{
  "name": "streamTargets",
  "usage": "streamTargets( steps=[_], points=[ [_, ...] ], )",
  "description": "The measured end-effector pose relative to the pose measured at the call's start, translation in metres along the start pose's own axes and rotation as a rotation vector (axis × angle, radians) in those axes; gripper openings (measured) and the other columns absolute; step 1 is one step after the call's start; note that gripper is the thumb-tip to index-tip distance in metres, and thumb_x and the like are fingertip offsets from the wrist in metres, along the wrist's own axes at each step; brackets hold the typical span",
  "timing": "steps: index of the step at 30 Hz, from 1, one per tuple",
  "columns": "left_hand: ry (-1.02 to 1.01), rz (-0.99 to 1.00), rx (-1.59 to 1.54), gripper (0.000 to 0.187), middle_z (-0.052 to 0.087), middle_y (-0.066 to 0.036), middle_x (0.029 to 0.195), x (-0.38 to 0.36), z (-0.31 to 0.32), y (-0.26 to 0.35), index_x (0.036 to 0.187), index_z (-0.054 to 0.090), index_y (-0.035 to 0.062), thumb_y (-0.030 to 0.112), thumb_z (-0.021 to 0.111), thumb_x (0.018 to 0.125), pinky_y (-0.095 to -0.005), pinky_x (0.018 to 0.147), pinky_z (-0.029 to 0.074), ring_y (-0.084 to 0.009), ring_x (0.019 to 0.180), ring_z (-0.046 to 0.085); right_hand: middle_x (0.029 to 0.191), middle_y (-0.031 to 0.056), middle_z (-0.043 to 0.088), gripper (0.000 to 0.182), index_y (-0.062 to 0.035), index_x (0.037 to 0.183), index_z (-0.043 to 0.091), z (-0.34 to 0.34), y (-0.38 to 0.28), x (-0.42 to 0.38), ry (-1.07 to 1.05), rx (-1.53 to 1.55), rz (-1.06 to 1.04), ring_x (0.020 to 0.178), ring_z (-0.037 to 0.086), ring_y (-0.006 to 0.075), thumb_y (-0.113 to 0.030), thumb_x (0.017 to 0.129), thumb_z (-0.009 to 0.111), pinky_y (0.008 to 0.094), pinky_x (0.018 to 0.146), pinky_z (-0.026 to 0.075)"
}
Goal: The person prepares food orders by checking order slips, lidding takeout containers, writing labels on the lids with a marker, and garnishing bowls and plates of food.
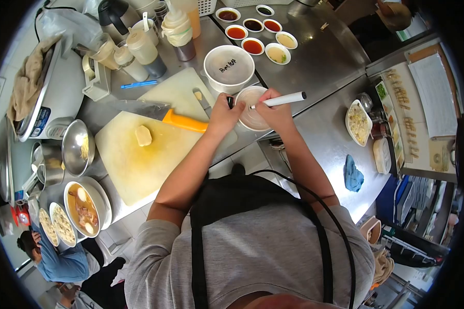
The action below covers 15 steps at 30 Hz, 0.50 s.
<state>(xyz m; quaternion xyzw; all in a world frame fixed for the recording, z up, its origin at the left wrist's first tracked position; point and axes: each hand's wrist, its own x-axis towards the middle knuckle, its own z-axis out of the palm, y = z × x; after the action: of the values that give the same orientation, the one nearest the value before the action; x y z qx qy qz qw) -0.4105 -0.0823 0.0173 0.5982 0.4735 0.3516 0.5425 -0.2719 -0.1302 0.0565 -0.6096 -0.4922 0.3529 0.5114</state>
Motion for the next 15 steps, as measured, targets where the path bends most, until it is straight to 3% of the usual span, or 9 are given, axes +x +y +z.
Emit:
streamTargets(
  steps=[10, 13, 15],
  points=[
    [0.008, -0.005, -0.004, 0.021, 0.044, 0.0, 0.057, 0.001, 0.001, -0.002, 0.082, 0.043, 0.0012, 0.015, 0.058, 0.076, -0.0205, 0.035, 0.031, -0.0055, 0.042, 0.038, 0.057, 0.0009, 0.046, 0.011, -0.0048, 0.064, 0.045, -0.003, -0.004, 0.001, -0.003, -0.05, -0.066, 0.054, 0.043, 0.007, -0.004, 0.062, 0.056, 0.0222, 0.049, 0.035],
    [0.009, -0.006, -0.011, 0.021, 0.044, 0.001, 0.057, 0.0, 0.001, -0.002, 0.082, 0.043, 0.0013, 0.015, 0.058, 0.075, -0.0204, 0.035, 0.031, -0.0053, 0.042, 0.038, 0.061, -0.0025, 0.045, 0.009, -0.0056, 0.067, 0.046, -0.003, -0.003, 0.001, 0.012, -0.115, -0.125, 0.057, 0.042, 0.0034, -0.001, 0.067, 0.053, 0.0184, 0.05, 0.034],
    [0.009, -0.01, -0.028, 0.022, 0.045, 0.001, 0.058, 0.0, 0.002, -0.002, 0.082, 0.043, 0.0013, 0.015, 0.058, 0.075, -0.0203, 0.036, 0.031, -0.0053, 0.042, 0.038, 0.058, -0.0011, 0.046, 0.01, -0.0048, 0.066, 0.046, -0.01, -0.008, 0.003, 0.006, -0.051, -0.049, 0.055, 0.042, 0.005, -0.003, 0.064, 0.055, 0.0204, 0.049, 0.035]
  ],
)
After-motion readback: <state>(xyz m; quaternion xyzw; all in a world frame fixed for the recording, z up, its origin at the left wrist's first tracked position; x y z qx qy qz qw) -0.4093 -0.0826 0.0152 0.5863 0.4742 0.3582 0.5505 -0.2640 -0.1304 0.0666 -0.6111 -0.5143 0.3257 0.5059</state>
